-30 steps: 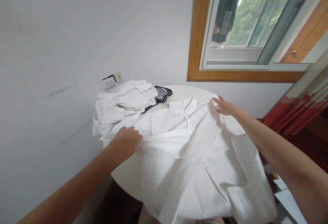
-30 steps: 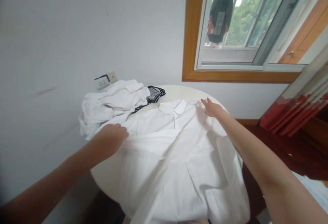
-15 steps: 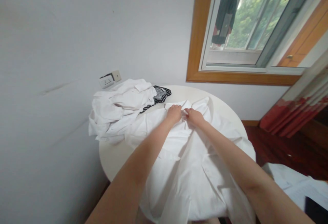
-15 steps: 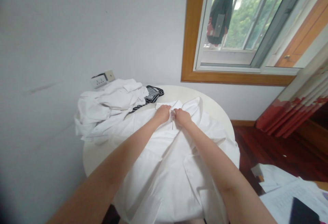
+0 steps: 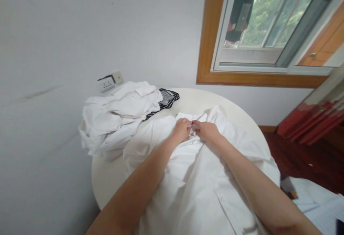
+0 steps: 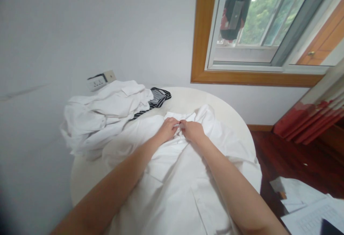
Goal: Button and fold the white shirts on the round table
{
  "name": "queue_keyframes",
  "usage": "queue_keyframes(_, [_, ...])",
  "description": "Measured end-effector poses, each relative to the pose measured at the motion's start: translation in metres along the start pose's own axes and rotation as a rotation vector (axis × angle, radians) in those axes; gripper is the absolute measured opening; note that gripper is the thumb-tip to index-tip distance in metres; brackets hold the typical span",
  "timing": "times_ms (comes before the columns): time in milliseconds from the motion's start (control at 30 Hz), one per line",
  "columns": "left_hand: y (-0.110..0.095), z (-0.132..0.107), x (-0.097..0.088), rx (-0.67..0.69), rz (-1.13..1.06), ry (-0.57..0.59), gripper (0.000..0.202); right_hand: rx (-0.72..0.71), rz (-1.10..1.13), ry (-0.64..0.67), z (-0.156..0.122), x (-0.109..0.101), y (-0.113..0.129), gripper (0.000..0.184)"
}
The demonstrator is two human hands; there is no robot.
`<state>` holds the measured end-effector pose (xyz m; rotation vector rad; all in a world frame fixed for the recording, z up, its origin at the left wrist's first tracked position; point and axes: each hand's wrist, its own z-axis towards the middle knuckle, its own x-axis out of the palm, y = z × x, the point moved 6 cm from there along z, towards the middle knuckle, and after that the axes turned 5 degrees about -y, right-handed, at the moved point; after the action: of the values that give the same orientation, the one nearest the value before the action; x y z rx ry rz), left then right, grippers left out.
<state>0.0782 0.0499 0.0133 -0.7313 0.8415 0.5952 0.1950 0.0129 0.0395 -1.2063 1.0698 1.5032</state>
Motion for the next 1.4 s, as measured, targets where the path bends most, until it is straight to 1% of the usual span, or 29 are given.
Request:
queue_keyframes(67, [0.002,0.000,-0.001,-0.007,-0.026,-0.009,0.030,0.024,0.022,-0.019,0.001,0.002,-0.004,0.039])
queue_keyframes(167, [0.005,0.001,-0.002,-0.031,-0.073,-0.021,0.027,0.094,0.162,-0.069,0.004,0.010,-0.015,0.030])
queue_keyframes(267, [0.006,0.003,-0.006,-0.026,-0.125,-0.022,0.028,0.091,0.388,-0.162,0.008,0.019,-0.025,0.021])
queue_keyframes(367, [0.004,0.004,-0.010,0.041,-0.232,-0.020,0.037,0.062,0.642,-0.250,0.011,0.026,-0.033,0.018])
queue_keyframes(433, [0.005,0.004,-0.013,0.079,-0.285,-0.013,0.038,0.050,0.813,-0.250,0.013,0.031,-0.036,0.019])
queue_keyframes(500, [0.007,0.004,-0.015,0.090,-0.302,-0.001,0.034,0.046,0.969,-0.222,0.014,0.035,-0.036,0.020])
queue_keyframes(567, [0.009,0.004,-0.015,0.076,-0.311,0.022,0.031,0.047,1.088,-0.206,0.015,0.037,-0.036,0.020])
queue_keyframes(633, [0.011,0.004,-0.015,0.047,-0.342,0.049,0.029,0.043,1.162,-0.197,0.015,0.037,-0.035,0.021])
queue_keyframes(700, [0.012,0.004,-0.016,0.023,-0.369,0.056,0.029,0.034,1.202,-0.171,0.015,0.036,-0.034,0.025])
queue_keyframes(767, [0.012,0.003,-0.019,0.007,-0.372,0.034,0.029,0.020,1.225,-0.128,0.015,0.036,-0.032,0.028])
queue_keyframes(900, [0.010,0.002,-0.023,-0.017,-0.326,0.006,0.026,-0.002,1.252,-0.073,0.016,0.037,-0.029,0.032])
queue_keyframes(1033, [0.009,0.001,-0.023,-0.061,-0.222,0.000,0.026,-0.005,1.226,-0.068,0.016,0.039,-0.029,0.028])
queue_keyframes(1233, [0.009,-0.001,-0.023,-0.142,-0.071,-0.020,0.024,-0.010,1.097,-0.074,0.015,0.040,-0.029,0.025])
queue_keyframes(1400, [0.006,-0.002,-0.023,-0.147,0.024,-0.022,0.025,-0.003,1.025,-0.095,0.013,0.036,-0.030,0.023])
